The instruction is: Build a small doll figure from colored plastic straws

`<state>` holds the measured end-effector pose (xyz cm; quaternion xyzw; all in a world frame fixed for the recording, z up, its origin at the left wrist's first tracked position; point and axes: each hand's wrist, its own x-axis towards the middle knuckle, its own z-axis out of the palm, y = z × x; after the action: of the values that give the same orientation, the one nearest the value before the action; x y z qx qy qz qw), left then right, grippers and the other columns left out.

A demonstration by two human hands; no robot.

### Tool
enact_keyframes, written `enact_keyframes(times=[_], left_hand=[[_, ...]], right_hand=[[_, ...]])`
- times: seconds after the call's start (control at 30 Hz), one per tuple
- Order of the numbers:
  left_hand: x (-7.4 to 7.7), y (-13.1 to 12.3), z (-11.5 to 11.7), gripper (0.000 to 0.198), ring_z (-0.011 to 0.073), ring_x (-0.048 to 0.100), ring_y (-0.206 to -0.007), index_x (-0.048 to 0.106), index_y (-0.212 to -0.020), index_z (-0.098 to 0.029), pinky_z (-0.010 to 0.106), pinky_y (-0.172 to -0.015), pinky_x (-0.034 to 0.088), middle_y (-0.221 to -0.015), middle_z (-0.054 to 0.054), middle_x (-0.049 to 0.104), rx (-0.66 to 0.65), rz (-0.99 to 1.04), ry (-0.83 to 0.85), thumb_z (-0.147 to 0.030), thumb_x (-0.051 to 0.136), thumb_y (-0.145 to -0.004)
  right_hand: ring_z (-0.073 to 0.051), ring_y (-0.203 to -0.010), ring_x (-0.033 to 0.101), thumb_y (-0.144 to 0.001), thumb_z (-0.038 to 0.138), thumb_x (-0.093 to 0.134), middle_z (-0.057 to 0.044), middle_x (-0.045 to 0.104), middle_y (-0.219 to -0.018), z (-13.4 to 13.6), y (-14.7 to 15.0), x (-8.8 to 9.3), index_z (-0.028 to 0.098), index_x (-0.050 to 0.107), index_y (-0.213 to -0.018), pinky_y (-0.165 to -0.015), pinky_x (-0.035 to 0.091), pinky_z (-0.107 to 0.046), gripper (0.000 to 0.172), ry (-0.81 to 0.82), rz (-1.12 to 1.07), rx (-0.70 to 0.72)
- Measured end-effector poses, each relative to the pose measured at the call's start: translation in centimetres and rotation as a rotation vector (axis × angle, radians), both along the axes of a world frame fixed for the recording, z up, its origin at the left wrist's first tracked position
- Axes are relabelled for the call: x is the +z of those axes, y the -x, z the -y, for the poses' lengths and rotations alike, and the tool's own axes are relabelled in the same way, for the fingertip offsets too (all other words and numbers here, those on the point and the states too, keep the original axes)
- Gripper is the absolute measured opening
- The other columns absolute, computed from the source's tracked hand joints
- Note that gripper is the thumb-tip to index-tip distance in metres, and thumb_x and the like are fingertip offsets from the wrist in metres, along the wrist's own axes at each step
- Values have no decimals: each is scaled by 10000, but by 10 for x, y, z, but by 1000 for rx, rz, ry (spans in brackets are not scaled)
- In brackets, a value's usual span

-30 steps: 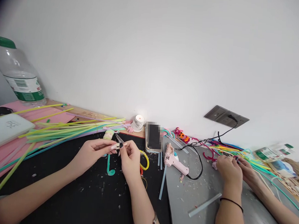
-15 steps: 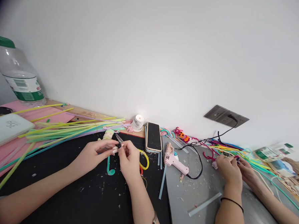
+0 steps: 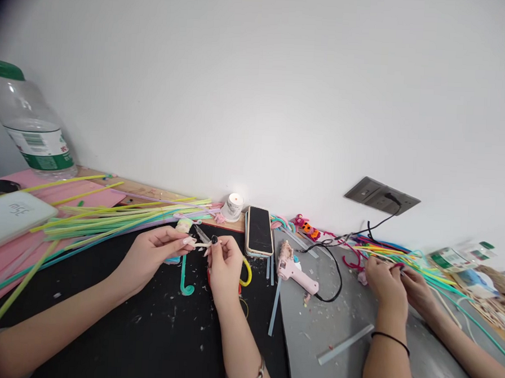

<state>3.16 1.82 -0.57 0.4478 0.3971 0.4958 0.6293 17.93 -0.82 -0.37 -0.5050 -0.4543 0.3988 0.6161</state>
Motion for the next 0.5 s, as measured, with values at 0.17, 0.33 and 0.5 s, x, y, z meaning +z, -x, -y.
enact_keyframes(times=[0.17, 0.33, 0.5], left_hand=[[5, 0, 3, 198, 183, 699, -802, 686, -809, -158, 313, -782, 561, -804, 38, 744, -53, 17, 19, -325, 737, -715], [9, 0, 5, 177, 181, 681, -780, 675, -783, -161, 291, -743, 543, -775, 34, 725, -141, -89, -49, -327, 708, -732], [13, 10, -3, 207, 157, 616, -675, 591, -924, -190, 271, -655, 482, -755, -1, 636, 29, -307, -277, -373, 563, -830]], right_hand=[[-52, -385, 378, -796, 401, 631, 69, 502, -537, 1, 1, -1, 196, 486, -744, -359, 309, -170, 257, 6, -82, 84], [-51, -388, 377, -771, 340, 662, 87, 465, -513, 2, 2, -2, 197, 485, -757, -353, 294, -157, 228, 67, -95, 203], [-56, -386, 412, -757, 291, 652, 76, 492, -518, -1, 0, -1, 187, 488, -711, -351, 322, -161, 200, 35, -52, 92]])
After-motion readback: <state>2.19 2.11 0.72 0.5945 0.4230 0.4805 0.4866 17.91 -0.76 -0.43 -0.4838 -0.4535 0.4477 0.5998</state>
